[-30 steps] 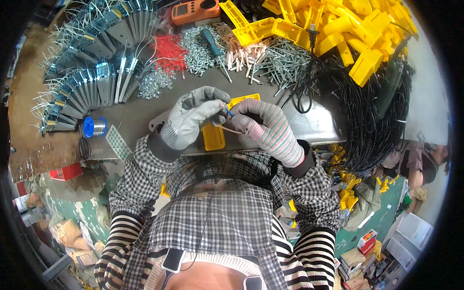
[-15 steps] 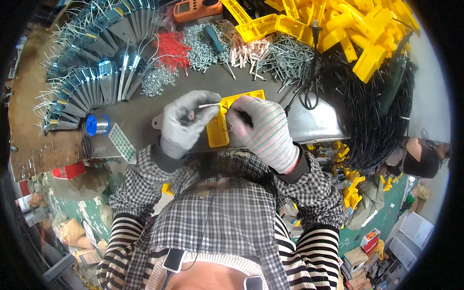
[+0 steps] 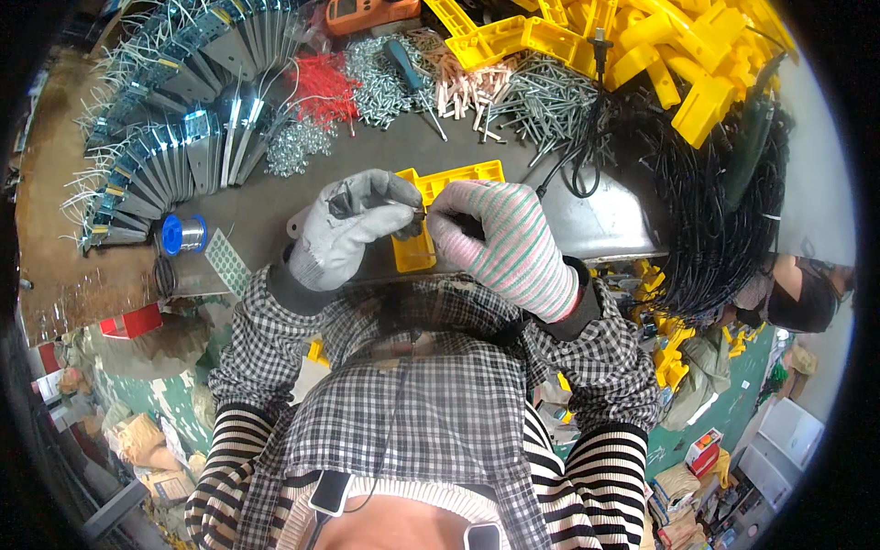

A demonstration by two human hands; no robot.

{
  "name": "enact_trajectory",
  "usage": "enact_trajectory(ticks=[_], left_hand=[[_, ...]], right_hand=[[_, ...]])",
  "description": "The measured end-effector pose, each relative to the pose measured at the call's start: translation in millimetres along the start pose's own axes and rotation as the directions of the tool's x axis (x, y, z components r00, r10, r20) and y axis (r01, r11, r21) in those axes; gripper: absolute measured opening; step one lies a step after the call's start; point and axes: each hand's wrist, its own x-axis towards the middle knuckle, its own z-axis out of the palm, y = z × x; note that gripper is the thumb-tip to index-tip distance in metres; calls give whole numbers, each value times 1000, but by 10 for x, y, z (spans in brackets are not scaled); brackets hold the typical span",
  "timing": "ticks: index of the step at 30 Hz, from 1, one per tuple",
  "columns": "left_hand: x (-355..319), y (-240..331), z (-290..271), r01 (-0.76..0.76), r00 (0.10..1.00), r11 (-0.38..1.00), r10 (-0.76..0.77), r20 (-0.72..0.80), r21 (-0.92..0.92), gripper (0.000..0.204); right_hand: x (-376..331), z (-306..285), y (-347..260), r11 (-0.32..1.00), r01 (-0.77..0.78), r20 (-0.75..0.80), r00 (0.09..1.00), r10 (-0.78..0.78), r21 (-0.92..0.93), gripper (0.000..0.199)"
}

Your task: The person assembles wiring, circuit components, and fasteners into a yellow plastic housing with a metal base plate. The assembly is done using an electric screwdriver, soldering iron, and pliers.

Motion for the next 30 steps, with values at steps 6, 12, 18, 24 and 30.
enact_trajectory(ticks=[6,12,18,24,30], left_hand=[[-11,40,20,0,993,998,6,-117,55,16],[303,198,81,-25,945,845,-154,289,534,20],[1689,-119,314,-481,873,-324,-100,477,814,19],[1859,-111,542,-434,894,-343,-277,351,833,18],[1292,163,0,-580,793,416,487,367,701,23]], right_hand=[[16,2,82,972,119,-8,992,-123,-202,15],[-157,-121,282,941,134,117,988,-102,-310,19],[-261,-286,181,972,-194,-118,971,209,129,18],[-83,-330,192,861,-239,-136,934,330,450,14],[144,-278,251,805,-237,-104,933,345,544,17]])
